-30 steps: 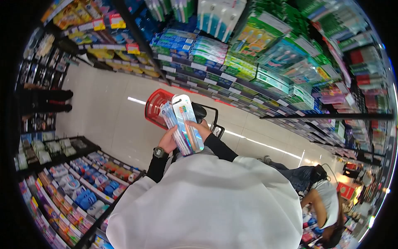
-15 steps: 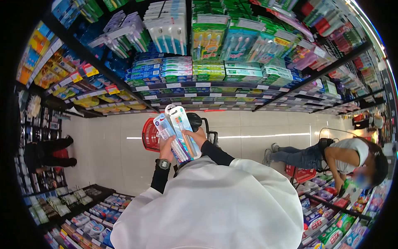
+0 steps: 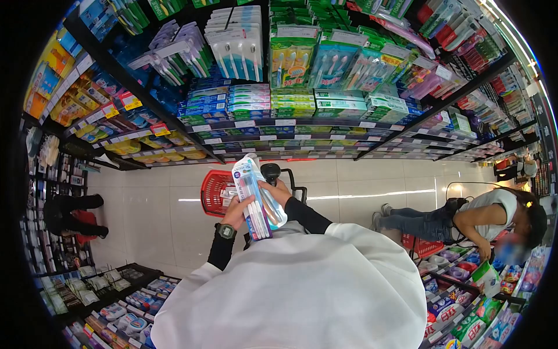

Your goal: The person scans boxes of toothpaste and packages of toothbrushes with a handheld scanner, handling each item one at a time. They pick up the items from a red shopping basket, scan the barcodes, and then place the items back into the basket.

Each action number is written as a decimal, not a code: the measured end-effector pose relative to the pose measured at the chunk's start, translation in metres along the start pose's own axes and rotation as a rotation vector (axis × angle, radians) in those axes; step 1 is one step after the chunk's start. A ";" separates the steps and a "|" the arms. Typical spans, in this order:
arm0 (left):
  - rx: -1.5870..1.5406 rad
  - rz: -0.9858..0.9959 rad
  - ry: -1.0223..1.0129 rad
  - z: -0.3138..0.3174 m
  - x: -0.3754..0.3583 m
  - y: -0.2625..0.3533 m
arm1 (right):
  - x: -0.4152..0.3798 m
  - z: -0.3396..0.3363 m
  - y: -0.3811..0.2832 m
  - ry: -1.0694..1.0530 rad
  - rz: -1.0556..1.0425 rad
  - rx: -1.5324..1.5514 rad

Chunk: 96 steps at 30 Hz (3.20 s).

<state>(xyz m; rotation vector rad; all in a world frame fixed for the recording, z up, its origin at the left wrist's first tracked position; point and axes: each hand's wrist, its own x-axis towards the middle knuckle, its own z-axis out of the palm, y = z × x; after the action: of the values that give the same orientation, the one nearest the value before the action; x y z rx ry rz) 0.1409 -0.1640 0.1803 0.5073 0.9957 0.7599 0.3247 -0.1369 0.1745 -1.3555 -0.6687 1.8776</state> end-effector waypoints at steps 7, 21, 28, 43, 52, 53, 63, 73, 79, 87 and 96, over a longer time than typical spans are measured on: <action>0.048 0.065 0.031 0.009 -0.001 -0.020 | 0.012 0.002 0.015 0.067 -0.157 -0.162; 0.074 0.422 0.704 -0.075 -0.006 -0.048 | 0.049 -0.113 0.043 0.593 -0.504 -1.009; 0.145 0.470 0.965 -0.184 -0.085 -0.085 | 0.031 -0.140 0.061 0.327 -0.277 -1.517; -0.101 0.324 0.825 -0.177 0.000 -0.127 | 0.028 -0.177 0.109 0.621 -0.058 -1.384; -0.223 0.358 0.909 -0.203 0.112 -0.161 | 0.047 -0.177 0.083 0.407 -0.261 -1.541; -0.251 0.343 0.893 -0.207 0.118 -0.162 | 0.051 -0.177 0.083 0.399 -0.247 -1.548; -0.152 0.104 0.808 -0.292 0.134 -0.217 | 0.070 -0.186 0.115 0.326 0.153 -1.450; 0.131 0.152 0.605 -0.353 0.162 -0.209 | 0.059 -0.093 0.094 0.451 -0.031 -1.137; 0.270 0.043 0.789 -0.406 0.253 -0.327 | 0.051 -0.017 0.102 0.650 -0.075 -0.668; -0.257 0.116 0.977 -0.398 0.366 -0.392 | 0.055 -0.077 0.109 0.764 -0.125 -0.963; -0.603 0.330 1.185 -0.420 0.469 -0.479 | 0.051 -0.210 0.124 0.426 -0.700 -2.042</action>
<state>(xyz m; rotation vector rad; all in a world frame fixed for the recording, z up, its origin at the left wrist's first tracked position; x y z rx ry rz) 0.0826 -0.0946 -0.6055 -0.4059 1.6725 1.6679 0.4835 -0.1716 -0.0146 -1.8658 -2.5690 -0.2434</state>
